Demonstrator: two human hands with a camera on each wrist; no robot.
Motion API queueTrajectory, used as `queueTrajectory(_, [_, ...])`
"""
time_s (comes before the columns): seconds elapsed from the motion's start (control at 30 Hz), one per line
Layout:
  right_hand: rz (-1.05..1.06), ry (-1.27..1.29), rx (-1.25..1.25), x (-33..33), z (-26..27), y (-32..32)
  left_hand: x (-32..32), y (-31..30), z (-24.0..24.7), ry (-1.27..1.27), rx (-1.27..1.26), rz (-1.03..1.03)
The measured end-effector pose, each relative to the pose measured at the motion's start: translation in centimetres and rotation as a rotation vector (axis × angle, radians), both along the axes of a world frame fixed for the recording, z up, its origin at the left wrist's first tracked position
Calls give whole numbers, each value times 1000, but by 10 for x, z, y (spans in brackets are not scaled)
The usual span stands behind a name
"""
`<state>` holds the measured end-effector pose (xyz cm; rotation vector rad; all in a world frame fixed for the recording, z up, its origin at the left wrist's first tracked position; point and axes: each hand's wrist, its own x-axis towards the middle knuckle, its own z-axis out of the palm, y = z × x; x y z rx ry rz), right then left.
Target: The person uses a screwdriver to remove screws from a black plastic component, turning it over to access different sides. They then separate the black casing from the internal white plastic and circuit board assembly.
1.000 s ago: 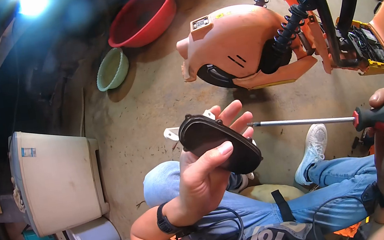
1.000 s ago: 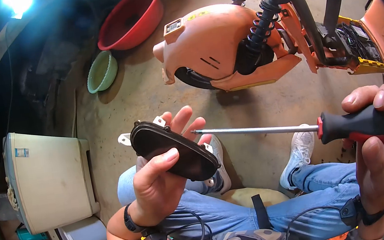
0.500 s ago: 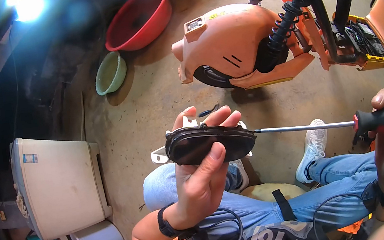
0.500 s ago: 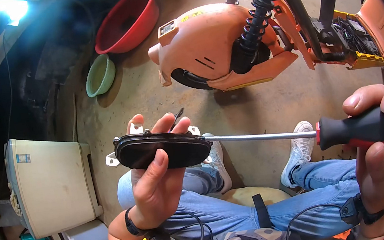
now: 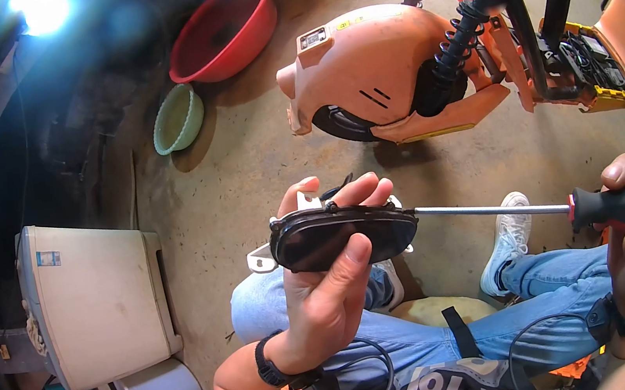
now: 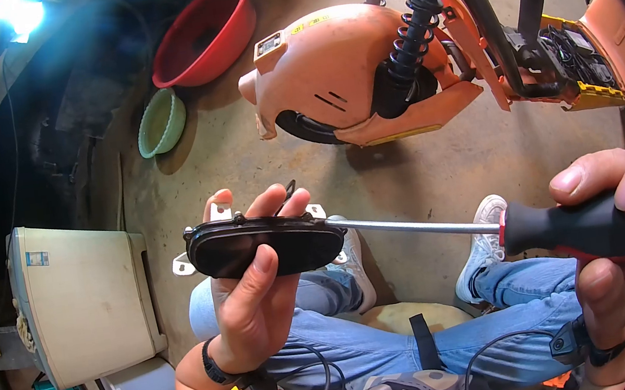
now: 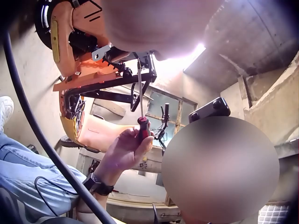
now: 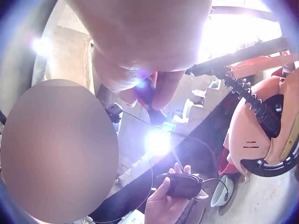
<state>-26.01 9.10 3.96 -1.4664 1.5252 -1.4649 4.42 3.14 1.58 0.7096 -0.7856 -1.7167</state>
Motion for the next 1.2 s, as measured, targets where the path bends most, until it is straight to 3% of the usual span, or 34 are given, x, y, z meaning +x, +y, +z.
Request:
queueTrajectory(0.73, [32, -15, -7, 5, -2, 0, 0, 0, -1, -24, -8, -26])
queueTrajectory(0.8, [86, -12, -130, 1, -9, 2, -1, 0, -1, -25, -13, -23])
queueTrajectory(0.9, [357, 206, -337, -1, -4, -8, -2, 0, 0, -49, 12, 0])
queueTrajectory(1.0, [392, 264, -424, 20, -2, -9, -3, -1, 0, -54, 34, 40])
queueTrajectory(1.07, [444, 290, -360, 20, 4, -5, -4, -1, -1, -75, -49, 99])
queueTrajectory(1.2, [341, 33, -148, 28, -8, 0, 3, -1, -4, -207, -240, 145])
